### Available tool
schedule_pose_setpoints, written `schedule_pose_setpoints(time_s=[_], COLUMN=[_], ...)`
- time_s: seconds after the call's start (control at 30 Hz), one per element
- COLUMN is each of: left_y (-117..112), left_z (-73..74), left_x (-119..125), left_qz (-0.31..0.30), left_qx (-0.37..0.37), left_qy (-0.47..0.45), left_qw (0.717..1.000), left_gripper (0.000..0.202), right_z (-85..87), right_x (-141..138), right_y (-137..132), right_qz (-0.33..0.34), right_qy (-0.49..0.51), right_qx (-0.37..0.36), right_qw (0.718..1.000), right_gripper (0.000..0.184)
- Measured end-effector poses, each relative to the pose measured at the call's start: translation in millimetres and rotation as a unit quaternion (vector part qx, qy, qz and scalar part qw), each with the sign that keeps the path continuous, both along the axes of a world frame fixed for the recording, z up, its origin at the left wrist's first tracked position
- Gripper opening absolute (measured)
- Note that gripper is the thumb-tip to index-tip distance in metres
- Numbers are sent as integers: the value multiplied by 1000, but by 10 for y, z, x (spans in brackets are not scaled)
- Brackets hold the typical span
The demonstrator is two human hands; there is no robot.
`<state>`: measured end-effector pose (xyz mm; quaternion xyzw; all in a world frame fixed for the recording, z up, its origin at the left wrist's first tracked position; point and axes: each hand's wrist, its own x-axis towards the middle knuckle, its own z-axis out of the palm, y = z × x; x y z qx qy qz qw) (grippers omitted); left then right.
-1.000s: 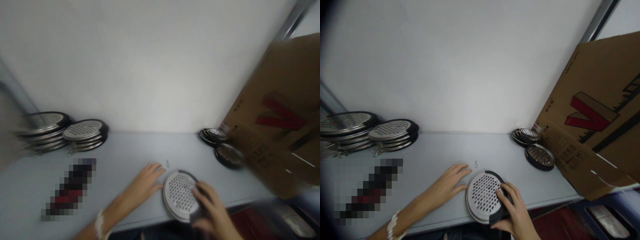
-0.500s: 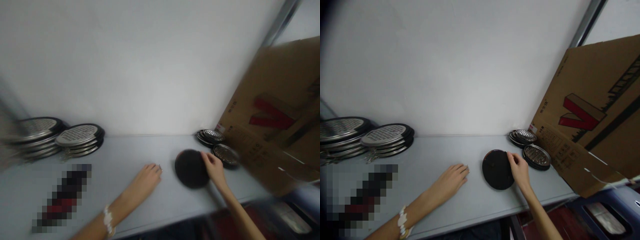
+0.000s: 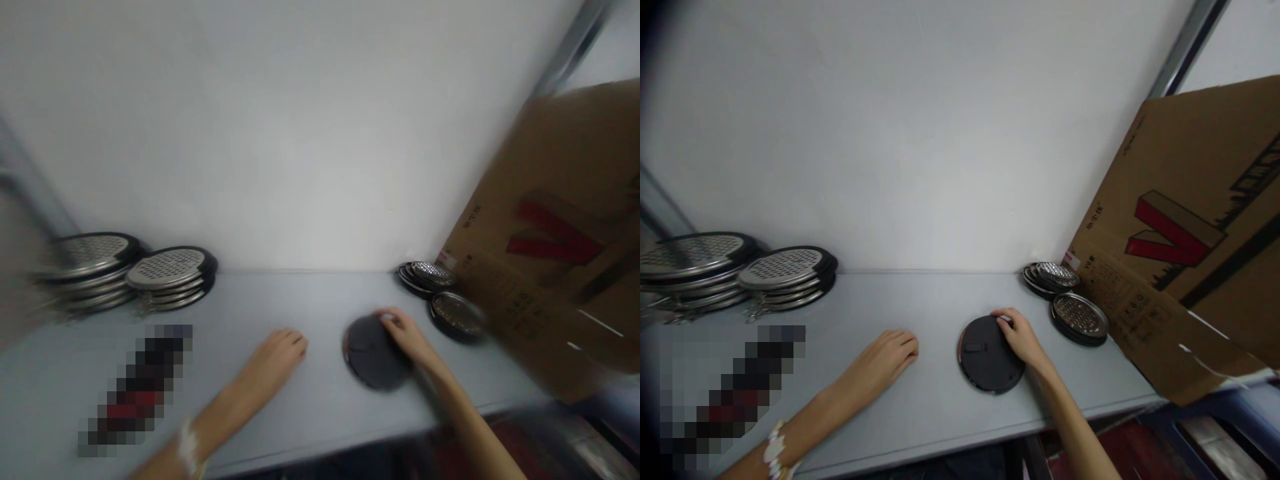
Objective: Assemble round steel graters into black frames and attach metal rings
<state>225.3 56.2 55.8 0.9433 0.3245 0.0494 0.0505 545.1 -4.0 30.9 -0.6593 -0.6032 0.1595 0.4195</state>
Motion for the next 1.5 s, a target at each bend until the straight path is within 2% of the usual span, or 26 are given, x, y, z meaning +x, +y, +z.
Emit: schedule_pose_setpoints(time_s=[0.13, 0.23, 0.3, 0.37, 0.4, 0.5, 0.63, 0.73, 0.83, 0.9, 0.97, 1.07, 1.23, 1.3, 1.4, 1.5], left_y=[-4, 7, 17, 29, 35, 55, 86, 111, 140, 166, 196, 231, 178, 136, 108, 131], left_z=[1, -3, -15, -36, -48, -75, -81, -95, -125, -145, -155, -143, -104, -112, -134, -113], left_x=[-54, -132, -176, -193, -189, -150, -126, -171, -221, -232, -225, -203, -173, -152, -137, -183], left_qz=[45, 73, 83, 80, 76, 60, 51, 49, 48, 48, 50, 54, 53, 56, 62, 63], left_qx=[-29, -42, -48, -48, -47, -47, -66, -101, -128, -136, -144, -151, -139, -116, -93, -99], left_qy=[-7, 0, -10, -33, -44, -54, -72, -112, -139, -141, -136, -128, -123, -119, -95, -86], left_qw=[999, 996, 995, 995, 995, 996, 994, 987, 981, 979, 979, 979, 981, 985, 989, 989], left_gripper=[18, 17, 13, 15, 18, 17, 11, 9, 9, 9, 9, 10, 6, 12, 15, 17], right_z=[85, 50, -29, -108, -130, -75, 152, 209, 106, -8, -117, -219, -224, -204, -177, -161], right_x=[-197, -492, -741, -981, -1077, -1208, -1044, -820, -595, -469, -387, -368, -492, -533, -563, -577], right_y=[164, 55, -99, -248, -304, -383, -459, -622, -792, -839, -821, -719, -513, -444, -398, -454], right_qz=[0, -15, -10, -1, 5, 73, 179, 199, 178, 126, 66, 48, 136, 149, 121, 91], right_qy=[-43, -75, -102, -198, -230, -259, -239, -232, -177, -124, -84, -50, -53, -70, -100, -122], right_qx=[62, 77, 61, 17, -5, -50, -79, -77, -51, -47, -63, -83, -64, -54, -40, -18], right_qw=[997, 994, 993, 980, 973, 962, 951, 949, 967, 983, 992, 994, 987, 985, 987, 988], right_gripper=[34, 33, 41, 62, 67, 65, 68, 76, 69, 60, 60, 67, 74, 77, 75, 65])
